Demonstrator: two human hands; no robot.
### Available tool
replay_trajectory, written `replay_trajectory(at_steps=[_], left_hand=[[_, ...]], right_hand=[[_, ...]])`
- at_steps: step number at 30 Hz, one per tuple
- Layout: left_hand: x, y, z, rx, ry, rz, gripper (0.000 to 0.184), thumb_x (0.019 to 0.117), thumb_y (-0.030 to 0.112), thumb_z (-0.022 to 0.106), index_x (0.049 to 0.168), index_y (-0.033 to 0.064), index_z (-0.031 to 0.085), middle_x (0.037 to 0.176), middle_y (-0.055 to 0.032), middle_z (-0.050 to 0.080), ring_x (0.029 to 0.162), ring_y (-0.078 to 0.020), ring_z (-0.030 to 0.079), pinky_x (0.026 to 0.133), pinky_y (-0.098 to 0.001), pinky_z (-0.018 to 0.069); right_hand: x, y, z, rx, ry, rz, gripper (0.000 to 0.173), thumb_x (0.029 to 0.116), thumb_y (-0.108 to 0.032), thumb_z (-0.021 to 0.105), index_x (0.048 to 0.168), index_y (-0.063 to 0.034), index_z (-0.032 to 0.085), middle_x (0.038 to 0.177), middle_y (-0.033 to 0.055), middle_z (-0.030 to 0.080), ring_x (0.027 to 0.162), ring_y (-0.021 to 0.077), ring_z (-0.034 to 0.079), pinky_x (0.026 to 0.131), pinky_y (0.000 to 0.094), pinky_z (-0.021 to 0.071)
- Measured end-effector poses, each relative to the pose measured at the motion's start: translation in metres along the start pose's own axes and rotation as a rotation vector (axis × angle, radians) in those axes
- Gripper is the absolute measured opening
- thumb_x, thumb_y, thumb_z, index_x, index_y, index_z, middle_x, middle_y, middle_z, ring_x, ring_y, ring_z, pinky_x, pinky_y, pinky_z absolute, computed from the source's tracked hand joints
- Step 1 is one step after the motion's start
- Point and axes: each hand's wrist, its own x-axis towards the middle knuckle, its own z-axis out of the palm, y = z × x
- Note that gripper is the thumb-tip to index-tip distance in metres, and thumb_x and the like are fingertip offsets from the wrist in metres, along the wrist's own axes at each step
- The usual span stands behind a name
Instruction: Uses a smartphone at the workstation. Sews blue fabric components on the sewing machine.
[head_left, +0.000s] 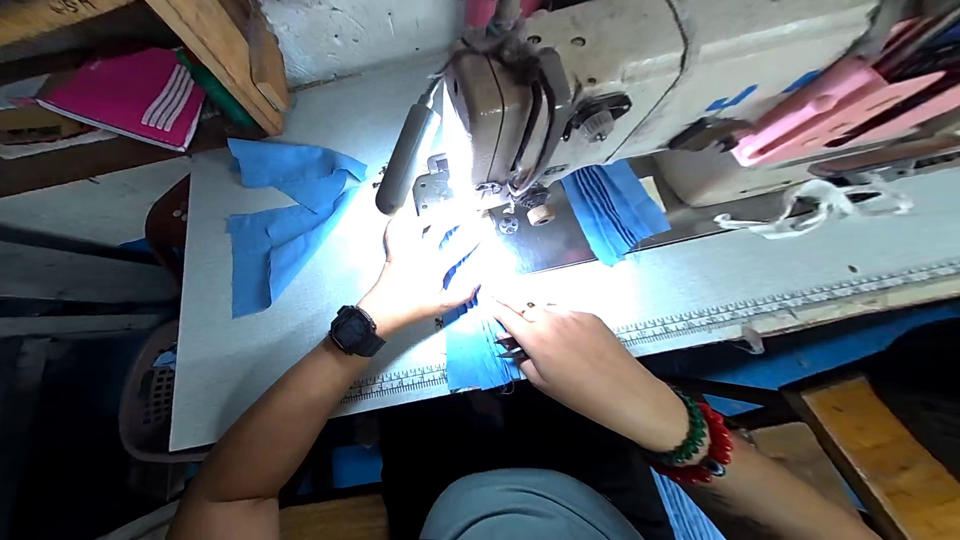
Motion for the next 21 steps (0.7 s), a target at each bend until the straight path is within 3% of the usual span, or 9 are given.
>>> replay_trajectory(at_steps=[5, 6, 7, 9, 10, 13, 17, 21], left_hand=[[-0.003, -0.002, 0.005, 0.005, 0.025, 0.035, 0.055, 0.0992, 0.058, 0.043, 0.149, 0.0365, 0.054, 0.159, -0.0042, 0.044, 0.149, -0.0356, 0.032, 0.113, -0.0744, 0.0137], [-0.008, 0.0, 0.006, -0.016, 0.027, 0.072, 0.049, 0.1024, 0.05, 0.043, 0.147, 0.0336, 0.057, 0.158, -0.0053, 0.046, 0.149, -0.0348, 0.035, 0.111, -0.0756, 0.018], [-0.014, 0.004, 0.008, -0.055, 0.058, 0.13, 0.042, 0.1039, 0.039, 0.046, 0.139, 0.0272, 0.065, 0.152, -0.0058, 0.052, 0.144, -0.0327, 0.043, 0.109, -0.0705, 0.0291], [-0.028, 0.017, 0.006, -0.116, 0.054, 0.236, 0.034, 0.1037, 0.028, 0.05, 0.127, 0.0183, 0.073, 0.137, -0.0036, 0.065, 0.13, -0.0238, 0.058, 0.106, -0.052, 0.0472], [-0.038, 0.025, 0.002, -0.144, 0.017, 0.258, 0.033, 0.1033, 0.029, 0.052, 0.125, 0.0173, 0.073, 0.134, -0.0031, 0.067, 0.128, -0.022, 0.06, 0.108, -0.0506, 0.0455], [-0.066, 0.044, -0.002, -0.131, 0.021, 0.273, 0.034, 0.102, 0.043, 0.056, 0.122, 0.0225, 0.073, 0.129, -0.0011, 0.07, 0.128, -0.0209, 0.06, 0.113, -0.0558, 0.0379], [-0.087, 0.059, 0.003, -0.157, 0.122, 0.231, 0.024, 0.1053, 0.028, 0.053, 0.107, 0.0194, 0.076, 0.119, -0.0015, 0.073, 0.122, -0.0188, 0.064, 0.11, -0.052, 0.0399], [-0.09, 0.064, 0.009, -0.137, 0.18, 0.214, 0.021, 0.102, 0.025, 0.056, 0.103, 0.0161, 0.075, 0.117, -0.0027, 0.073, 0.121, -0.0194, 0.064, 0.111, -0.0518, 0.0394]], right_hand=[[0.001, 0.0, -0.001, 0.014, -0.012, 0.001, 0.038, 0.0785, -0.01, 0.072, 0.116, -0.0079, 0.071, 0.093, 0.0102, 0.071, 0.08, 0.0281, 0.07, 0.06, 0.0436, 0.0561], [0.001, 0.002, 0.0, 0.028, -0.021, -0.001, 0.042, 0.0784, -0.008, 0.071, 0.121, -0.0084, 0.071, 0.098, 0.0103, 0.072, 0.082, 0.0283, 0.071, 0.062, 0.0441, 0.0567], [0.0, 0.003, 0.0, 0.054, -0.03, -0.005, 0.047, 0.079, -0.007, 0.071, 0.126, -0.0089, 0.069, 0.107, 0.0108, 0.072, 0.086, 0.0289, 0.071, 0.066, 0.0452, 0.0576], [-0.008, 0.006, 0.002, 0.135, -0.021, -0.023, 0.05, 0.085, -0.007, 0.067, 0.135, -0.0114, 0.066, 0.134, 0.007, 0.068, 0.098, 0.0269, 0.072, 0.076, 0.045, 0.0595], [-0.015, 0.007, 0.004, 0.198, 0.009, -0.041, 0.049, 0.086, -0.007, 0.066, 0.134, -0.0122, 0.066, 0.138, 0.0055, 0.066, 0.102, 0.0257, 0.072, 0.079, 0.0445, 0.0595], [-0.039, 0.008, 0.015, 0.374, 0.131, -0.046, 0.046, 0.0848, -0.007, 0.066, 0.13, -0.0156, 0.069, 0.129, 0.0049, 0.069, 0.105, 0.0234, 0.071, 0.081, 0.0444, 0.0608], [-0.063, 0.007, 0.033, 0.36, 0.298, -0.018, 0.041, 0.0913, -0.01, 0.054, 0.127, -0.0179, 0.072, 0.122, 0.003, 0.073, 0.104, 0.0225, 0.07, 0.083, 0.04, 0.0581], [-0.068, 0.008, 0.037, 0.319, 0.326, -0.063, 0.044, 0.0901, -0.008, 0.054, 0.127, -0.023, 0.074, 0.127, 0.0003, 0.072, 0.101, 0.0233, 0.067, 0.078, 0.039, 0.0541]])
